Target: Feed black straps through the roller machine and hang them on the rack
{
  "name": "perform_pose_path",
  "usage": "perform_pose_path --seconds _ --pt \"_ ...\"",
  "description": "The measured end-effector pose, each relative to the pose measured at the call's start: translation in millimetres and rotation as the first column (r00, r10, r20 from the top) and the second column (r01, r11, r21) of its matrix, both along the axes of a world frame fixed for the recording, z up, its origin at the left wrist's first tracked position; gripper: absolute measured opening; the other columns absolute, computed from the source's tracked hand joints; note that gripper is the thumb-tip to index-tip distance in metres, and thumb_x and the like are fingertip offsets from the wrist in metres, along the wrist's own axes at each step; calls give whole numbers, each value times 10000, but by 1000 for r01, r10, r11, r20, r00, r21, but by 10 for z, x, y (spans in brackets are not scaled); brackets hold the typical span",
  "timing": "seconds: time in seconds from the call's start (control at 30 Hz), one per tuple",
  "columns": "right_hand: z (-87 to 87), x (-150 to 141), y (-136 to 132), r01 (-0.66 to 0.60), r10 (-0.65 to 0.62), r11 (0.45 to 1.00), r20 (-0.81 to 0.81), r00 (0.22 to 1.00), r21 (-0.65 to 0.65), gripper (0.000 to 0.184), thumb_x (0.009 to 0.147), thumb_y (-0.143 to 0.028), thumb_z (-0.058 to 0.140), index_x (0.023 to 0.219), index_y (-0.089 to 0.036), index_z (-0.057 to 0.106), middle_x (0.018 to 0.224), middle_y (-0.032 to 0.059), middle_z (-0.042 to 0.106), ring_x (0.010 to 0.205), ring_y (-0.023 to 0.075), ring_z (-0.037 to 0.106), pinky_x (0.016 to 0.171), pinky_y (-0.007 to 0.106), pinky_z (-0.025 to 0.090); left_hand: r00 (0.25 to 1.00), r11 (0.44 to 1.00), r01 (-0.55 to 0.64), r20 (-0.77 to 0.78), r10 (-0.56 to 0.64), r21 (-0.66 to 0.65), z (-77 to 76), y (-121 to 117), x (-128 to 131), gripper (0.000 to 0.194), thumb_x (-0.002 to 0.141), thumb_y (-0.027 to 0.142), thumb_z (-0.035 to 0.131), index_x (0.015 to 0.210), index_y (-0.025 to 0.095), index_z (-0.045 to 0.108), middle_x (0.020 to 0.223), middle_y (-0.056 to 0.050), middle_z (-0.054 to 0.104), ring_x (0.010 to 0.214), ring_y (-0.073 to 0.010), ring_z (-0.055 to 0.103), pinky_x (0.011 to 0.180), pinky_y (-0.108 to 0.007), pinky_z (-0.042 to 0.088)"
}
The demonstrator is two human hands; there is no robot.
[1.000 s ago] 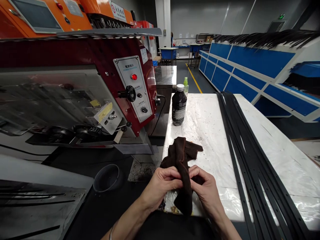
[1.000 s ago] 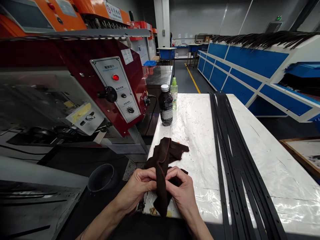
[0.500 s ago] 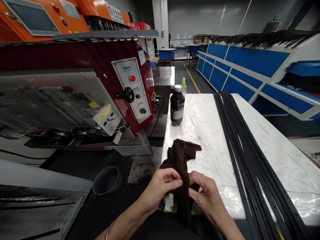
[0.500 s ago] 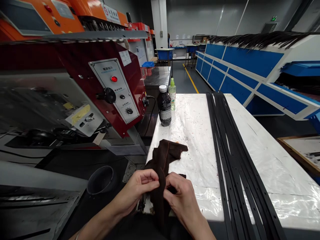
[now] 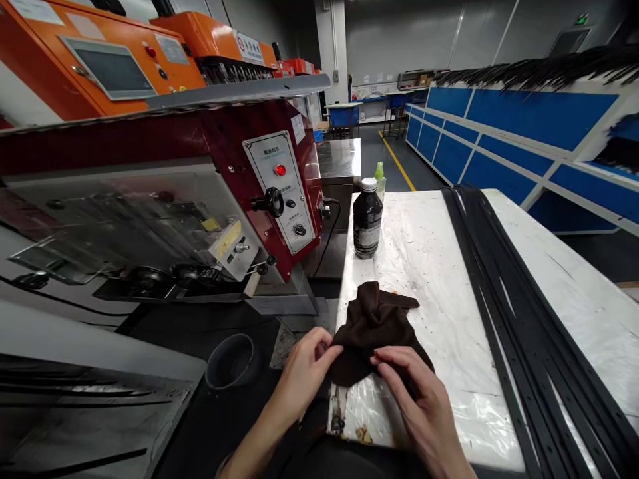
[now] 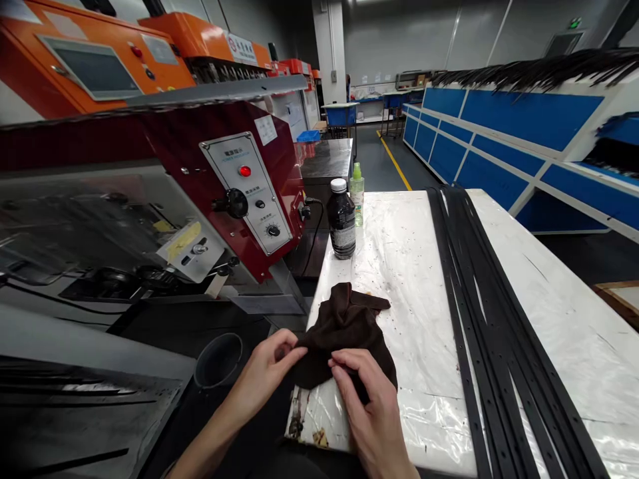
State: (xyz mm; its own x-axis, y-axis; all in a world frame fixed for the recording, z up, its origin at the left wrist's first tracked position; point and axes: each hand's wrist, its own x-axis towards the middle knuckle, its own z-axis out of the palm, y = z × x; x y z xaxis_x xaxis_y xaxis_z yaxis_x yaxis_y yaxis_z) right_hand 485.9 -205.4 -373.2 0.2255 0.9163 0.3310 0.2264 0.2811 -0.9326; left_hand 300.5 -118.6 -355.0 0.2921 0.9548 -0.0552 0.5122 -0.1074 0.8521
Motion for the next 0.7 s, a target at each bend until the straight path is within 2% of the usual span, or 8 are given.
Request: perform_pose_path --seconds 0.07,0.17,0.27,0.33,0.37,0.43,0.57,0.7 --pt "-49 -11 37 -18 7 994 -96 995 -107 130 916 -330 595 975 -243 673 975 27 679 915 155 660 816 231 516 953 983 6 299 50 -184 97 -14 43 227 853 387 597 755 196 520 695 47 503 667 -110 467 626 -234 361" --pt "-107 10 66 -28 -14 980 -208 978 -195 191 891 -396 622 970 -231 678 951 33 699 869 161 681 776 223 536 690 884 112 675 260 -455 220 -51 110 162 875 350 592 839 195 561 779 33 580 735 -107 549 682 -222 454" --pt "-161 -3 78 -41 3 977 -178 984 -211 244 903 -405 599 1069 -242 671 1084 50 688 934 176 684 835 247 544 387 736 190 738 553 -650 180 -114 163 109 904 212 542 908 149 631 890 -31 682 846 -129 646 820 -250 524" --pt "-204 -30 84 -12 -2 983 -74 997 -183 275 914 -379 583 1155 -262 647 1207 54 641 1002 177 664 883 254 531 305 623 227 662 684 -748 99 -177 172 140 882 91 523 913 118 657 892 -54 715 837 -122 676 846 -233 538" --pt "-225 -42 87 7 -11 986 -29 1000 -166 294 919 -366 578 1192 -271 630 1253 53 615 1024 173 654 898 253 526 301 582 247 632 714 -775 62 -217 170 164 856 40 530 917 109 667 892 -58 726 828 -118 686 845 -219 542" --pt "-259 -58 91 34 -31 989 22 999 -143 325 926 -350 568 1242 -281 598 1296 51 586 1041 166 645 910 249 521 319 556 284 623 714 -781 15 -306 159 196 807 -2 571 925 101 688 924 -65 743 844 -120 698 841 -202 549" --pt "-255 -40 88 43 -40 991 25 999 -130 299 923 -334 576 1216 -281 608 1250 47 605 1060 165 625 892 240 515 418 593 340 682 601 -730 42 -441 164 156 747 54 678 879 117 733 907 -56 764 851 -149 709 755 -185 563" --pt "-158 14 81 51 -61 996 -137 989 -72 98 886 -312 638 944 -248 684 1011 33 647 941 149 624 759 206 513 534 662 339 716 449 -668 215 -421 222 223 670 61 749 879 138 743 811 -40 765 747 -132 705 716 -186 559"
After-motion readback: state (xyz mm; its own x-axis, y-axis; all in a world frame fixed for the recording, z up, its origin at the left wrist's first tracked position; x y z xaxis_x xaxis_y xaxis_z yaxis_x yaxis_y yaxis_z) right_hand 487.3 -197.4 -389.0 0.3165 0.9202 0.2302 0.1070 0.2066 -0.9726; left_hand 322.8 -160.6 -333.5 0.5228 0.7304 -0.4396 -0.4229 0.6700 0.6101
